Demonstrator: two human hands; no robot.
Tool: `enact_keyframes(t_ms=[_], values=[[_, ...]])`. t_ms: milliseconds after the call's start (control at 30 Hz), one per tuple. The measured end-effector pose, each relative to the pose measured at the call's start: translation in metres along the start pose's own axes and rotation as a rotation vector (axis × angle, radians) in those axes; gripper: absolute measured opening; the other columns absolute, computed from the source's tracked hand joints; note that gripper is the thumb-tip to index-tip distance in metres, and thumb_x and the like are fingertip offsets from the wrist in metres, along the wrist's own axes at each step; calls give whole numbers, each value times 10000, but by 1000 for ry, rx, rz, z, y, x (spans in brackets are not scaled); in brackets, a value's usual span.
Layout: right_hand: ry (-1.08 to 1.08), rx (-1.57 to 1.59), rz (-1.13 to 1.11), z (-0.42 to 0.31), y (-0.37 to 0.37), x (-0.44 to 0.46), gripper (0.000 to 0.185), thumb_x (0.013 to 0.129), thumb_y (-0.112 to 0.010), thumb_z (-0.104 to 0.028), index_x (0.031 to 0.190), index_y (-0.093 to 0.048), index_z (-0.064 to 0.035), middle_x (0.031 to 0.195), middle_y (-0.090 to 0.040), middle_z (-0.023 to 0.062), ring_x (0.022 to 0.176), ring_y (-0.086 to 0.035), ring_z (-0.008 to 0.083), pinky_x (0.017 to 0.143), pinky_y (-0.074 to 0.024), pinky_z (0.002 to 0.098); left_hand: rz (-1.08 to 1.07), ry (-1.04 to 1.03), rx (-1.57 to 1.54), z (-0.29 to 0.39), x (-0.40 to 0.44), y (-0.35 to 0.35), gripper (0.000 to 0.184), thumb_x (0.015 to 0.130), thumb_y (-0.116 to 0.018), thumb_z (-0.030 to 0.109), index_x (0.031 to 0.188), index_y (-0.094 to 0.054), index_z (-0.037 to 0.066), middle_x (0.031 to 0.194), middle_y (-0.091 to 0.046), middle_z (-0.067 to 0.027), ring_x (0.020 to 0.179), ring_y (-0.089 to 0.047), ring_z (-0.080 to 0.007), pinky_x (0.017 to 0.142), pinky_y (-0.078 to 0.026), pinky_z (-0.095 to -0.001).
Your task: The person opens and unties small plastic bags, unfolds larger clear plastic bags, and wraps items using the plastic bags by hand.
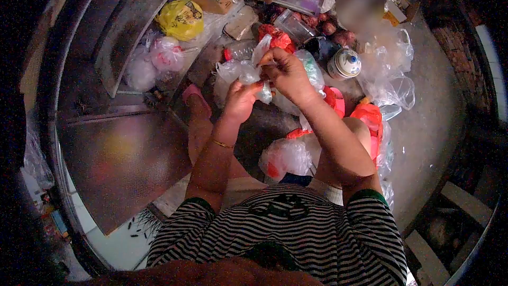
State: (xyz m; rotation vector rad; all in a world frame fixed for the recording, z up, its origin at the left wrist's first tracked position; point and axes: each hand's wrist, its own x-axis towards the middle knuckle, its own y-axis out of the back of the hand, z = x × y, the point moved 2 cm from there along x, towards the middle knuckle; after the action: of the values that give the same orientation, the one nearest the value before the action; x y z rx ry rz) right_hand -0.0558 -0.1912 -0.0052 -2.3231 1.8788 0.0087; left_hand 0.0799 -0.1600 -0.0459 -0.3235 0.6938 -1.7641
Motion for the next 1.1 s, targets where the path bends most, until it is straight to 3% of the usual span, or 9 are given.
enact_keyframes(t_ms=[133,333,600,933,1100], values=[[9,-135,11,3,2,0,135,783,-509,66,863,-573,-22,777,-562,39,702,-565,121,608,-470,259,-29,-35,-181,1,2,0,323,820,-513,44,1143,-513,34,1076,-571,-62,975,-553,-161,822,-455,-320],[426,-393,-30,-5,-11,-6,184,727,-529,82,857,-604,-23,831,-598,93,808,-574,220,727,-456,301,-24,-30,-338,-10,3,8,353,822,-509,48,1175,-494,59,1153,-528,-35,1088,-482,-149,917,-391,-307],[476,-567,-29,-16,-15,-12,222,705,-535,75,885,-612,-29,858,-608,132,857,-541,295,772,-439,353,-44,4,-521,-16,2,11,334,831,-502,77,1160,-493,22,1166,-526,-46,1109,-474,-157,953,-371,-309],[538,-550,-69,-16,-12,-7,255,699,-487,107,903,-575,-19,895,-562,139,866,-524,302,779,-415,332,-29,-33,-394,-4,0,3,377,827,-501,63,1199,-463,17,1191,-509,-60,1102,-482,-166,952,-372,-324],[431,-630,15,-25,-12,-8,136,692,-515,69,815,-532,13,836,-496,183,868,-503,352,762,-425,372,-49,-90,-285,-6,0,4,381,828,-495,40,1207,-457,28,1212,-491,-57,1113,-471,-165,950,-377,-337]])
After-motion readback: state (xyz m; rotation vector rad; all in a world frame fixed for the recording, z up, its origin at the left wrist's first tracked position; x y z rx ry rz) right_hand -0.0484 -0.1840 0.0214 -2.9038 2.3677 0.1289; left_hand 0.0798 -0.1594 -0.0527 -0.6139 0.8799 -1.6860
